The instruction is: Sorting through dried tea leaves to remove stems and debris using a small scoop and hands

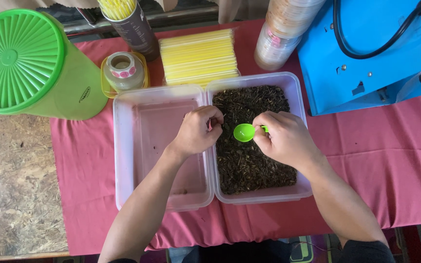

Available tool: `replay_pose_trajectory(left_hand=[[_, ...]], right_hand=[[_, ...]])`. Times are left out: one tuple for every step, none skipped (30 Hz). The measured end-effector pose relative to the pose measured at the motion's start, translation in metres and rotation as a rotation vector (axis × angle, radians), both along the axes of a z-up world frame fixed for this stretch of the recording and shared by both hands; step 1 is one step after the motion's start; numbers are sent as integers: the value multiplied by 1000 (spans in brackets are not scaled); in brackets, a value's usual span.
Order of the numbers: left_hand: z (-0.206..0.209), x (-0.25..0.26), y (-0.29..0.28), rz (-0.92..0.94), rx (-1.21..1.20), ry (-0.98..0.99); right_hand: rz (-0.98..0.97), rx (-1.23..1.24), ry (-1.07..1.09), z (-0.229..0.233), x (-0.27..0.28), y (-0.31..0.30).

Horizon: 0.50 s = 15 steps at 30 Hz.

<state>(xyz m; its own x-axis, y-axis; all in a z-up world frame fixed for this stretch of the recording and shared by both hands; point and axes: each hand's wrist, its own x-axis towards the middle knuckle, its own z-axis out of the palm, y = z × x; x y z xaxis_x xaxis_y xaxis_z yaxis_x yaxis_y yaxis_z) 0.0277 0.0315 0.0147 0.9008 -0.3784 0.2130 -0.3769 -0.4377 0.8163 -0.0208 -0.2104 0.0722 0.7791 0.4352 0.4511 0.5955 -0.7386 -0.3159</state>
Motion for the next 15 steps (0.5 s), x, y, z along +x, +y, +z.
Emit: replay_pose_trajectory(left_hand=[[0,1,-1,-1,-1,0],[-1,1,-2,8,3,-14],[-2,0,-2,18,6,-28],[-4,0,-2,18,7,-27],[-7,0,-2,16,19,-41],[-9,0,-3,12,32,-56],[-8,1,-3,12,33,-57],[-8,1,-3,14,26,-58],[-7,0,-3,15,20,-59],[-8,1,-3,19,21,-60],[-8,1,-3,18,26,-72],[-9,1,-3,16,30,-82],[-8,1,-2,18,31,-83],[-8,0,-2,21,30,-78],[-8,0,-3,25,29,-74]], right_hand=[[-1,-1,0,0,-1,-1],[-19,2,-23,0,-2,-1],[-38,4,-47,-1,-4,0],[-37,4,-47,-4,-4,-1],[-54,-54,-85,-6,-4,-1],[-71,-112,-125,-9,-4,-2],[-72,-112,-126,-6,-2,0],[-50,-85,-29,-4,-2,3],[-28,-59,68,-1,-1,5],[-24,-58,67,0,1,7],[-9,15,236,2,3,8],[6,88,407,3,4,10],[8,89,407,3,5,10],[-8,164,453,3,6,9],[-24,240,499,2,6,7]])
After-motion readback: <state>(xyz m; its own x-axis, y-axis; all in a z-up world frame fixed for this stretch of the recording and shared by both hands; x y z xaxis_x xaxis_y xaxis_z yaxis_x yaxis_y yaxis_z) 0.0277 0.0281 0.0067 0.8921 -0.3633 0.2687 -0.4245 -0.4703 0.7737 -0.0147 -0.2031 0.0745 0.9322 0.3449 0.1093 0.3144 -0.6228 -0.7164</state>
